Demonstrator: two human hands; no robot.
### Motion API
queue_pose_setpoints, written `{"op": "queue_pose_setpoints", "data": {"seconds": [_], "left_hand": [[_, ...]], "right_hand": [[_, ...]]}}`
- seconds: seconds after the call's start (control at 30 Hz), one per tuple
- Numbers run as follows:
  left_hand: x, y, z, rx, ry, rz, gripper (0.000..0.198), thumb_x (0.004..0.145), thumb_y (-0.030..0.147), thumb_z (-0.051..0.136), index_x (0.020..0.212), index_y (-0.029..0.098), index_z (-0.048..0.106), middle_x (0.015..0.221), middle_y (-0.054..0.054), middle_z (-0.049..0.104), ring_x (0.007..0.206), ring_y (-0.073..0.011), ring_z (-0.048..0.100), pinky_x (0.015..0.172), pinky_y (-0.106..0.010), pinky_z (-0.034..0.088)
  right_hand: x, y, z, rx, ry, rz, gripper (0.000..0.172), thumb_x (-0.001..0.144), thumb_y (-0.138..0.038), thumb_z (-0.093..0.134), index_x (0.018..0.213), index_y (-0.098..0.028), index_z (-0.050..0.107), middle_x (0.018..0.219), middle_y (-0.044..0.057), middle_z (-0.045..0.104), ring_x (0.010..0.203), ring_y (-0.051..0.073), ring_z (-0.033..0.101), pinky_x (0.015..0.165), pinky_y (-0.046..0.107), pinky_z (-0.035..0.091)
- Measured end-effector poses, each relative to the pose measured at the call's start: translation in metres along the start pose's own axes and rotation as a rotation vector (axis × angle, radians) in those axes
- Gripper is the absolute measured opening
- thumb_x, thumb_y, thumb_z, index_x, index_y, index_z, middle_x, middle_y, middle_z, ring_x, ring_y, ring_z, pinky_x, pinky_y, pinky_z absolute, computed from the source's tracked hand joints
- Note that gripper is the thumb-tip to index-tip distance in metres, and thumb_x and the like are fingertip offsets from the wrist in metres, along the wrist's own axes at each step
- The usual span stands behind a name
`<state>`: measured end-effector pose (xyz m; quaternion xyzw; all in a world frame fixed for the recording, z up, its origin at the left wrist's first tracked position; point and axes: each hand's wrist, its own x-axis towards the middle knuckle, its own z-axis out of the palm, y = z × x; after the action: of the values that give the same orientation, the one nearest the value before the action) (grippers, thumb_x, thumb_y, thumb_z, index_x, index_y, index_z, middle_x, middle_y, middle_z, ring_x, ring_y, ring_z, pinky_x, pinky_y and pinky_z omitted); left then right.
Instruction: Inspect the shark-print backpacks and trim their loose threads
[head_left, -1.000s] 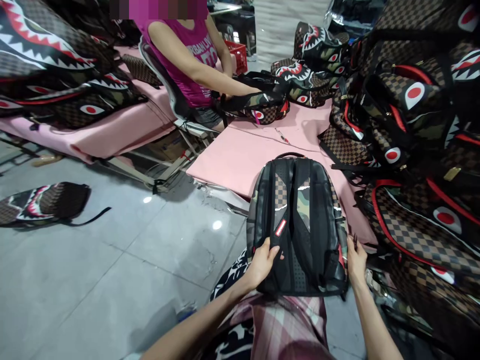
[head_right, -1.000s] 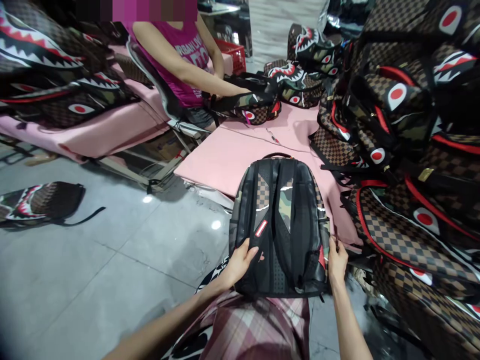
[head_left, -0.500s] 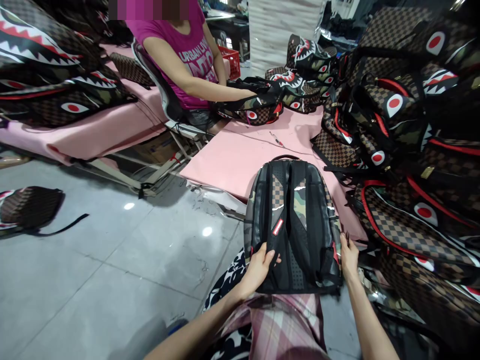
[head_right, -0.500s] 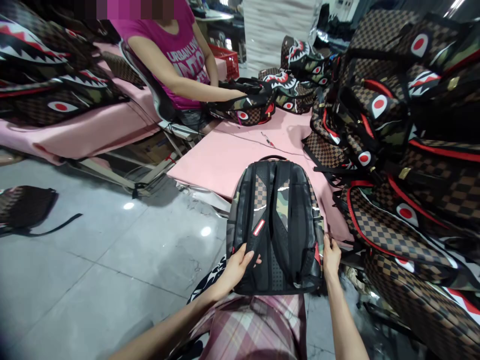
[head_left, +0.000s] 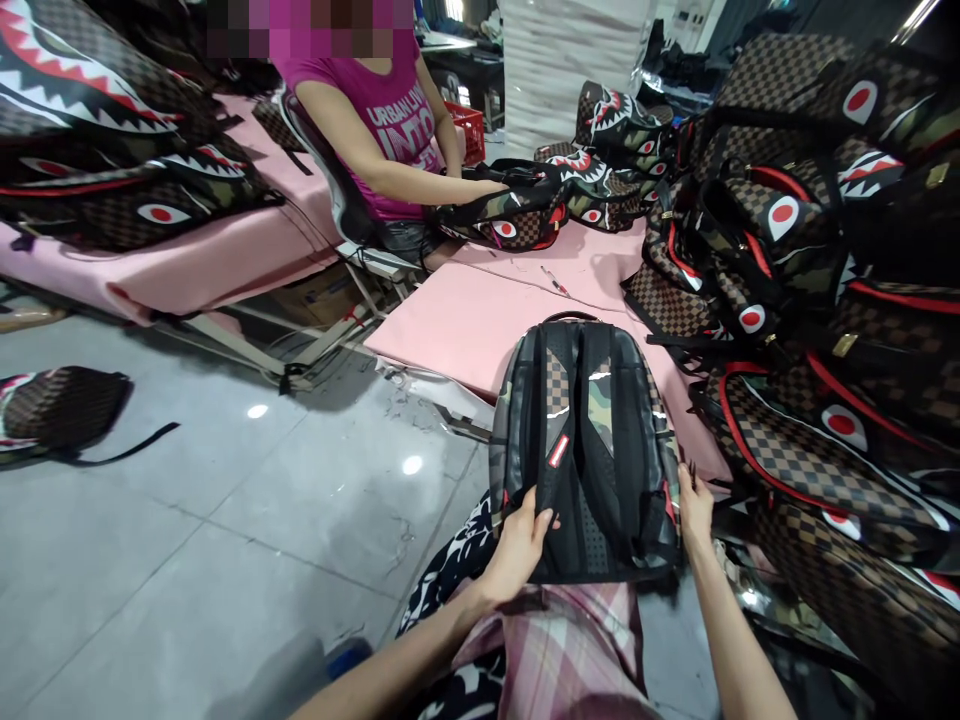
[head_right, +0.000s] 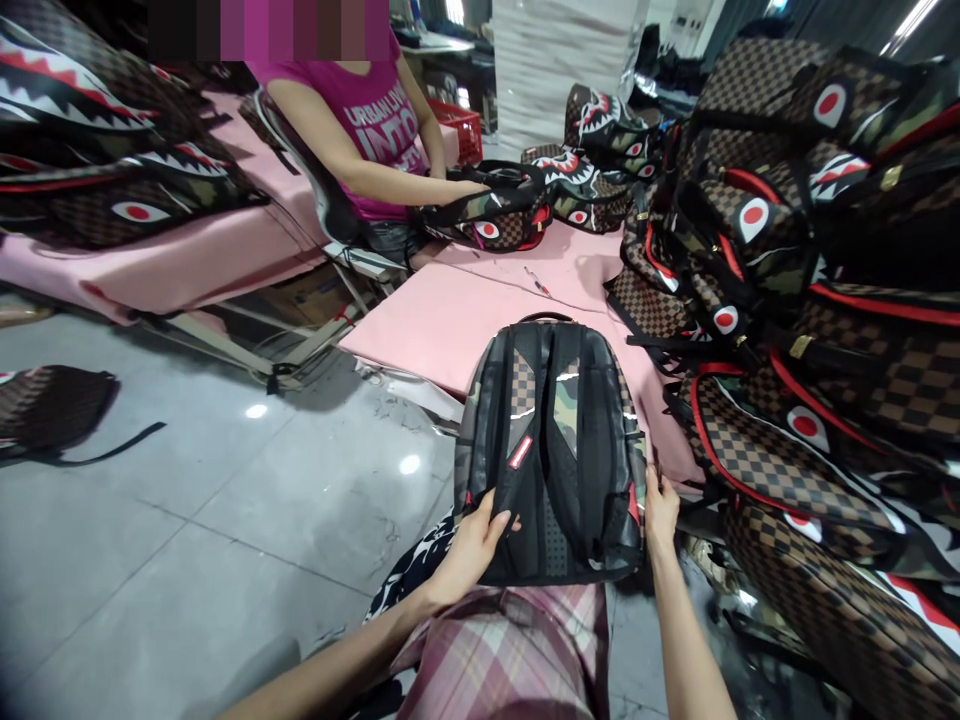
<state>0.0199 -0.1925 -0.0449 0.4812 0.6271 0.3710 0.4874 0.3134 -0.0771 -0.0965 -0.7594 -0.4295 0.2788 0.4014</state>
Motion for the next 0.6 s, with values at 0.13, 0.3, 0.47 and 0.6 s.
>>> {"op": "queue_pose_setpoints", "data": {"seconds": [0.13, 0.3, 0.47, 0.6], "left_hand": [[-0.0015, -0.0048, 0.0007, 0.002, 0.017, 0.03, 0.045, 0.087, 0.036, 0.039, 0.127, 0.016, 0.039, 0.082, -0.006, 0.07, 0.085, -0.0225, 0.066, 0.081, -0.035, 0.047], [-0.0001, -0.0074, 0.0022, 0.009, 0.032, 0.041, 0.045, 0.086, 0.036, 0.04, 0.126, 0.015, 0.04, 0.08, -0.006, 0.07, 0.082, -0.022, 0.066, 0.08, -0.034, 0.047], [0.0015, -0.0084, 0.0033, 0.029, 0.043, 0.078, 0.042, 0.087, 0.035, 0.039, 0.124, 0.016, 0.042, 0.079, -0.006, 0.07, 0.082, -0.0219, 0.066, 0.08, -0.034, 0.047], [0.0036, -0.0105, 0.0034, 0.034, 0.038, 0.079, 0.042, 0.087, 0.034, 0.039, 0.124, 0.015, 0.041, 0.078, -0.007, 0.07, 0.082, -0.0222, 0.066, 0.079, -0.034, 0.048]], "right_hand": [[0.0007, 0.0027, 0.0006, 0.002, -0.012, 0.021, 0.065, 0.07, -0.065, 0.048, 0.091, -0.006, 0.066, 0.08, 0.012, 0.066, 0.073, 0.021, 0.056, 0.067, 0.03, 0.041], [0.0024, 0.0078, 0.0013, 0.011, -0.014, 0.011, 0.062, 0.07, -0.064, 0.049, 0.089, -0.007, 0.066, 0.076, 0.009, 0.065, 0.067, 0.018, 0.053, 0.064, 0.029, 0.04], [0.0018, 0.0047, 0.0003, 0.031, 0.0, -0.008, 0.061, 0.068, -0.064, 0.05, 0.084, -0.007, 0.067, 0.065, 0.006, 0.062, 0.062, 0.017, 0.052, 0.062, 0.029, 0.039], [-0.0016, 0.0012, 0.0015, 0.052, 0.015, -0.041, 0.061, 0.067, -0.065, 0.051, 0.079, -0.007, 0.067, 0.06, 0.005, 0.061, 0.059, 0.016, 0.05, 0.06, 0.028, 0.039]]}}
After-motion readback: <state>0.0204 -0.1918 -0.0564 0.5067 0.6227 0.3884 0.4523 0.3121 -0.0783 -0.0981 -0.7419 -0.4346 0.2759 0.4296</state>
